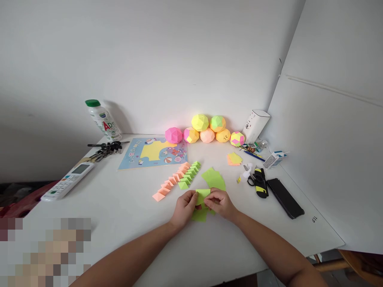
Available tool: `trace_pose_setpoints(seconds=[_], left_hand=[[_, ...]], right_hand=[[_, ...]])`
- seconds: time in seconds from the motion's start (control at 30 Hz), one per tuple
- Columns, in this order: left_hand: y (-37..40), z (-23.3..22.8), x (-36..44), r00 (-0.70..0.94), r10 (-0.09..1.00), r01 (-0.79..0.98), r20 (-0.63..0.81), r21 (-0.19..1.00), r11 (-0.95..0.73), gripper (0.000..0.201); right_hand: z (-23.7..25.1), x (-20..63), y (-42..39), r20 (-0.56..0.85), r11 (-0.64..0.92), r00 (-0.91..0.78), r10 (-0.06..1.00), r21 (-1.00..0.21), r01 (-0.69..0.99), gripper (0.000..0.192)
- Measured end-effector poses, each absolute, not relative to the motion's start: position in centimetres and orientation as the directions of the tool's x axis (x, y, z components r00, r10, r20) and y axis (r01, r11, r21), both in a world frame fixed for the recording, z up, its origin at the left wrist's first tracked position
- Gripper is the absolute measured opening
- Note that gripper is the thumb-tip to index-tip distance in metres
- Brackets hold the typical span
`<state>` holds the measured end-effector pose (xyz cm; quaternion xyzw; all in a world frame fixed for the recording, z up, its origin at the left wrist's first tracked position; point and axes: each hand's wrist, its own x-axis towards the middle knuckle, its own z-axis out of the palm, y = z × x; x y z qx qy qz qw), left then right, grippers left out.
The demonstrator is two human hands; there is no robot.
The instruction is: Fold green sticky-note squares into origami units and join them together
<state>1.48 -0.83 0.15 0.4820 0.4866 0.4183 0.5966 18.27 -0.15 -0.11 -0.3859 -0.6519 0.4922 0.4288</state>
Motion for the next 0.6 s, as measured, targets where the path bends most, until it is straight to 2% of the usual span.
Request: trace_pose_setpoints(seconds=[0.3,0.47,0.6], left_hand=[[-0.81,0.25,1.33,0.187,0.971,0.023,-0.149,0.989,0.147,0.034],[-1.03,0.28,1.36,0.295,0.951,-0.058,-0.094,0.992,0.116,0.029],[-0.92,-0.49,1.53,0.324,0.941,-0.026,-0.095,0.994,0.11,0.034]], right_hand=[[0.22,18.04,0.3,0.179,0.197,-0.233,0.956,-0.979,0.055,0.017],[0.37,17.91,0.24,0.139,0.139,-0.191,0.972,-0.99,-0.012,0.017],[0.47,17.82,0.13,0.113,0.107,-0.195,0.974,-0.993,-0.04,0.018]])
